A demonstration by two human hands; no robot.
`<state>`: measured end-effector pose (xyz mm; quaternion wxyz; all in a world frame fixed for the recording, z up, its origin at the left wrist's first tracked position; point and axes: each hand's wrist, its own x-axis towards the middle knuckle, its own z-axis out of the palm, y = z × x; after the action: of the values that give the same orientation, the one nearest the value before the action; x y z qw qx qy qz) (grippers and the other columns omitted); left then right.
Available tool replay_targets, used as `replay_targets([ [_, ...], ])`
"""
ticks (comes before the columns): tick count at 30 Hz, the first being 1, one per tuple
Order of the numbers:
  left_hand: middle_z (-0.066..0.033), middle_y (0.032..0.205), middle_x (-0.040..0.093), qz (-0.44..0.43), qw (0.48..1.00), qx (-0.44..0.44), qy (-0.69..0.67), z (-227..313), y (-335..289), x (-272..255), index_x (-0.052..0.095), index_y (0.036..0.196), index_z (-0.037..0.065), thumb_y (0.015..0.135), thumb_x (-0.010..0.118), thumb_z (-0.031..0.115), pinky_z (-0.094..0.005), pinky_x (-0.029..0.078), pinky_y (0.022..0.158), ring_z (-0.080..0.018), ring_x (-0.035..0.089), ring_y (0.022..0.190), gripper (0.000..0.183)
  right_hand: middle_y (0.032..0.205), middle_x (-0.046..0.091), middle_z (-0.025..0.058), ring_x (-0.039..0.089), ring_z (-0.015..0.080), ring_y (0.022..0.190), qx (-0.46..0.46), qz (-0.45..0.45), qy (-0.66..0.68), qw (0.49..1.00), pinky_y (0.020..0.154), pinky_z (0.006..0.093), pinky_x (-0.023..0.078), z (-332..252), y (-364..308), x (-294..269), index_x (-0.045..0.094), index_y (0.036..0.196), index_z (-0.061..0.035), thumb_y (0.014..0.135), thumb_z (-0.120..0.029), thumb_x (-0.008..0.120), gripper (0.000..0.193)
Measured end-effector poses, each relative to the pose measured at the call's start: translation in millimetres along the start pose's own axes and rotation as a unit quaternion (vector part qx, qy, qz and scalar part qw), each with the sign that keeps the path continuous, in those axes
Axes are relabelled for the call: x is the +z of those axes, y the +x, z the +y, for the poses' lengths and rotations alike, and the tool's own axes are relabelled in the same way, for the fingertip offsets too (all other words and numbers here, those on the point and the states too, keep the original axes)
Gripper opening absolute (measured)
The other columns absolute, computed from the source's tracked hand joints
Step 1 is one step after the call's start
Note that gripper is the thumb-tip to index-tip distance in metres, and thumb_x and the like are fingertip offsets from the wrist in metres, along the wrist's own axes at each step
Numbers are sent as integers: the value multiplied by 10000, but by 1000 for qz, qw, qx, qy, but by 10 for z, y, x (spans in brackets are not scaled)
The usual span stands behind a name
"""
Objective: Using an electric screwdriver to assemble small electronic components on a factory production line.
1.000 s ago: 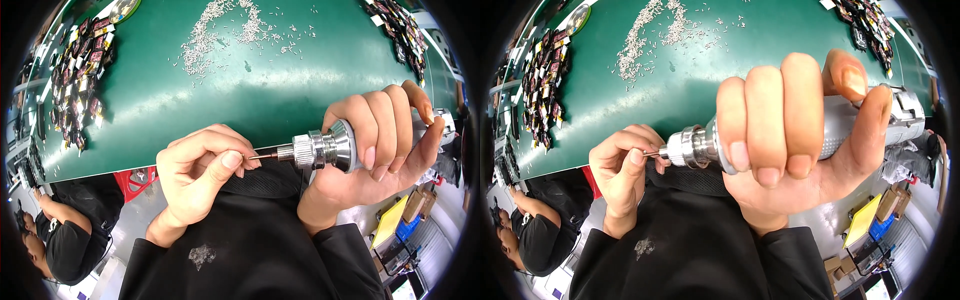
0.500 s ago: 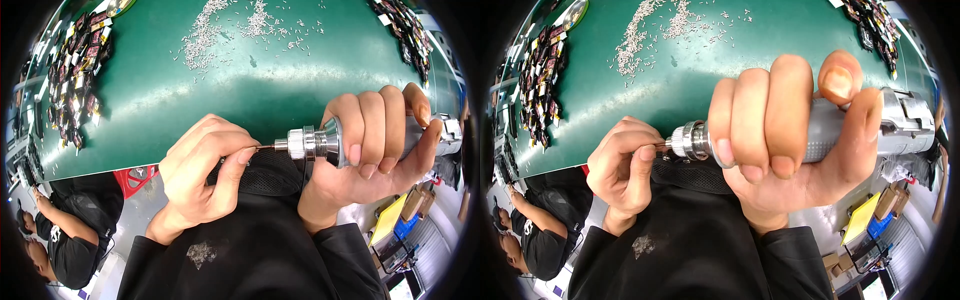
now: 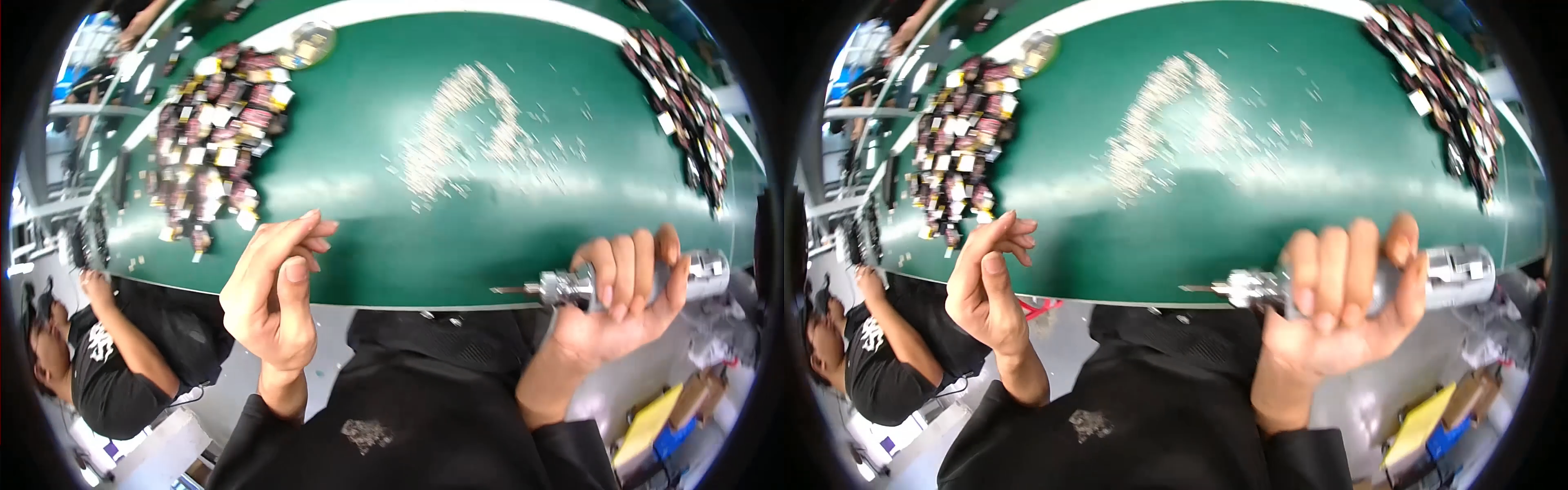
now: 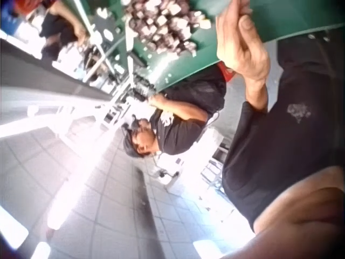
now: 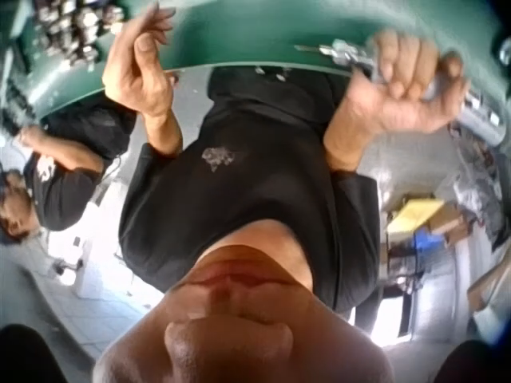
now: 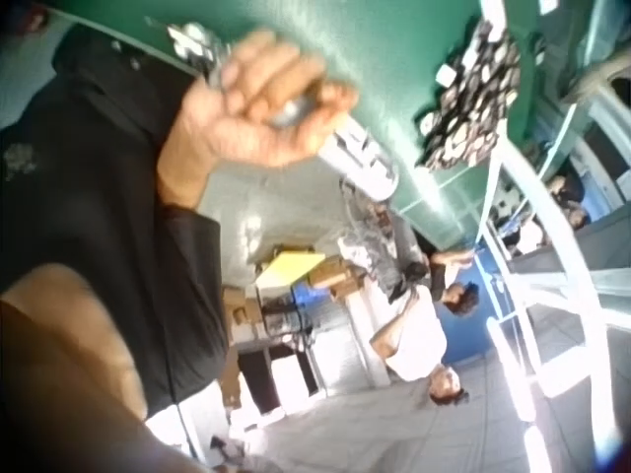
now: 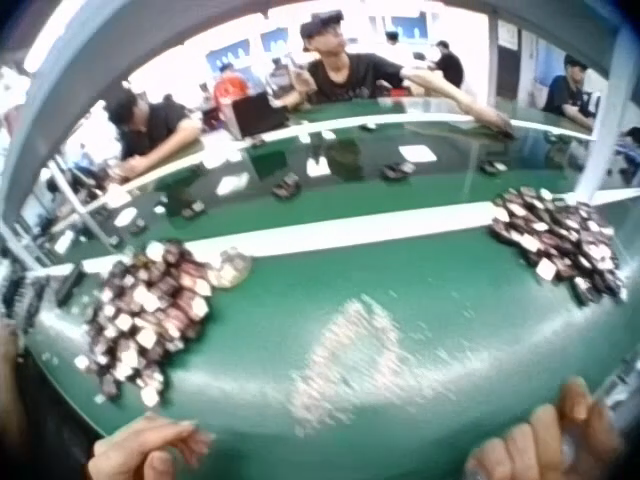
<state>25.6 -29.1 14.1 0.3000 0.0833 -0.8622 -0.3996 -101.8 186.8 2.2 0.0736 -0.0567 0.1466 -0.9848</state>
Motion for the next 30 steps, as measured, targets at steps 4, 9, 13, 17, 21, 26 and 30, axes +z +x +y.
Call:
replay_targets([
  [4, -43, 738, 633, 139, 970, -78, 186, -634, 431, -736, 626, 894, -32, 905, 564, 63, -188, 402, 562, -50, 523, 610, 114, 501, 328, -19, 323, 75, 393, -13, 24, -34, 999, 458, 249, 337, -79, 13, -192, 403, 883, -54, 964, -169, 416, 142],
  [9, -67, 716, 623, 151, 933, -124, 302, -2013, 1320, -2096, 597, 933, -42, 896, 542, 127, -242, 452, 612, -99, 563, 644, 181, 511, 320, -10, 328, 74, 403, 9, 33, -47, 998, 459, 240, 345, -157, -31, -317, 393, 910, -43, 983, -153, 378, 132],
  [13, -227, 956, 631, 74, 856, -217, 462, -2976, 1848, -2401, 559, 1083, -46, 738, 706, 322, -402, 469, 825, -344, 608, 926, 525, 537, 285, -14, 298, 57, 411, -2, 4, -62, 998, 435, 222, 326, -91, -5, -374, 387, 915, -35, 966, -116, 418, 100],
  [17, -250, 1082, 590, 92, 823, -236, 509, -3659, 2237, -2386, 534, 1151, -39, 728, 709, 340, -419, 429, 914, -371, 547, 1058, 594, 503, 302, -15, 300, 58, 386, -2, 40, -86, 996, 414, 214, 321, 5, 20, -289, 378, 897, -52, 969, -143, 413, 121],
  [21, -199, 912, 662, 107, 834, -190, 507, -3922, 2255, -2638, 641, 983, -26, 774, 652, 251, -408, 479, 817, -349, 634, 893, 348, 473, 349, 2, 342, 89, 351, -2, 106, -70, 992, 397, 245, 379, 52, 71, -282, 367, 882, -71, 974, -179, 379, 143],
  [26, -193, 919, 671, 97, 892, -147, 416, -3235, 2133, -2370, 635, 1050, -23, 801, 633, 165, -359, 495, 773, -309, 658, 860, 312, 476, 341, 0, 335, 88, 358, -2, 93, -82, 992, 401, 246, 369, -65, -10, -279, 364, 881, -70, 978, -185, 376, 151],
  [30, -160, 1032, 658, 40, 967, -116, 222, -2090, 1916, -1409, 606, 1108, -34, 853, 578, 79, -314, 463, 848, -249, 634, 951, 280, 497, 348, -8, 351, 80, 390, -6, 92, -84, 992, 427, 235, 346, -126, -39, -231, 369, 884, -72, 979, -179, 379, 144],
])
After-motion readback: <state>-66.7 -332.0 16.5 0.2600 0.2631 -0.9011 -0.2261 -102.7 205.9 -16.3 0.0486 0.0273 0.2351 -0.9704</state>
